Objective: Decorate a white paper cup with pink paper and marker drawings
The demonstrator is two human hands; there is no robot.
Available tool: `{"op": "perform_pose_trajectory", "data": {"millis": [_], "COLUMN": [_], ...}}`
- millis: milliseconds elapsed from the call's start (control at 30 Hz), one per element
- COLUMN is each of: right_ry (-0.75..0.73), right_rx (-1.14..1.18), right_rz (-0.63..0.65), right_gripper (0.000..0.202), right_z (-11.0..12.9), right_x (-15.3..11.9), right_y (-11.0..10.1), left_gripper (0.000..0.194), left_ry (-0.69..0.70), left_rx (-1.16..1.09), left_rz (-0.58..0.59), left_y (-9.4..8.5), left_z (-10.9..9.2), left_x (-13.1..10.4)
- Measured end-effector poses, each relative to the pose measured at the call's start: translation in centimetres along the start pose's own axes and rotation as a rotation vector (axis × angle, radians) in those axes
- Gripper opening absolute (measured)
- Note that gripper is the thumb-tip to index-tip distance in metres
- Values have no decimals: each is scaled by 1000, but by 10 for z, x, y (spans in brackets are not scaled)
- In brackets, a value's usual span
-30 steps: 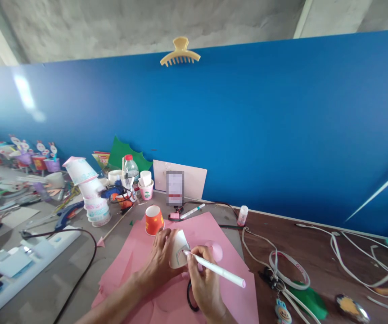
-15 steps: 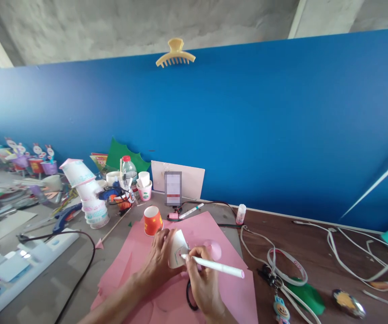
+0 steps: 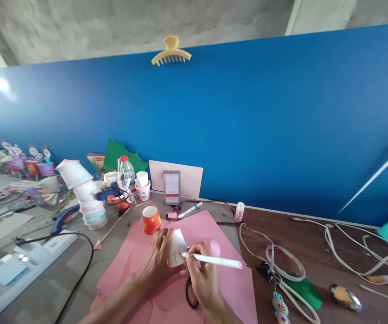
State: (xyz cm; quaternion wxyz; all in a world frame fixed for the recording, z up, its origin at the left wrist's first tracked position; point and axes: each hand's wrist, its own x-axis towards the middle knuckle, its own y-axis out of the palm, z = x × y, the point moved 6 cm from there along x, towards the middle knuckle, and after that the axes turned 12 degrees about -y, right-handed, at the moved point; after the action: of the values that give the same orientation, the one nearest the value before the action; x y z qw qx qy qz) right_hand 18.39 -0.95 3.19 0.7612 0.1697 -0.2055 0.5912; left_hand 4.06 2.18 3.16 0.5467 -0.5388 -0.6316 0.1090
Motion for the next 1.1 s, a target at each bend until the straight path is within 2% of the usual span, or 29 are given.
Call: {"op": "perform_pose_trajectory", "data": {"millis": [133, 367, 533, 733, 1100], "right_ry": [-21, -59, -83, -52, 53], "right_rx": [29, -32, -68, -47, 81], "right_rz": [60, -69, -102, -104, -67], "right_gripper": [26, 29, 32, 37, 34], "right_z": [3, 10, 12, 11, 1], "right_x": [-3, 3, 4, 3, -1], "right_y": [3, -2, -2, -2, 3], "left_gripper": [78, 72, 78, 80, 82], "left_ry": [38, 12, 22, 23, 21], "left_rx": [-1, -9, 0, 16, 24], "left_rz": [-70, -17, -6, 2, -7], "left_y": [-3, -2, -2, -2, 1], "left_z": [-1, -3, -3, -2, 0], "left_x": [-1, 1, 0, -1, -2]}}
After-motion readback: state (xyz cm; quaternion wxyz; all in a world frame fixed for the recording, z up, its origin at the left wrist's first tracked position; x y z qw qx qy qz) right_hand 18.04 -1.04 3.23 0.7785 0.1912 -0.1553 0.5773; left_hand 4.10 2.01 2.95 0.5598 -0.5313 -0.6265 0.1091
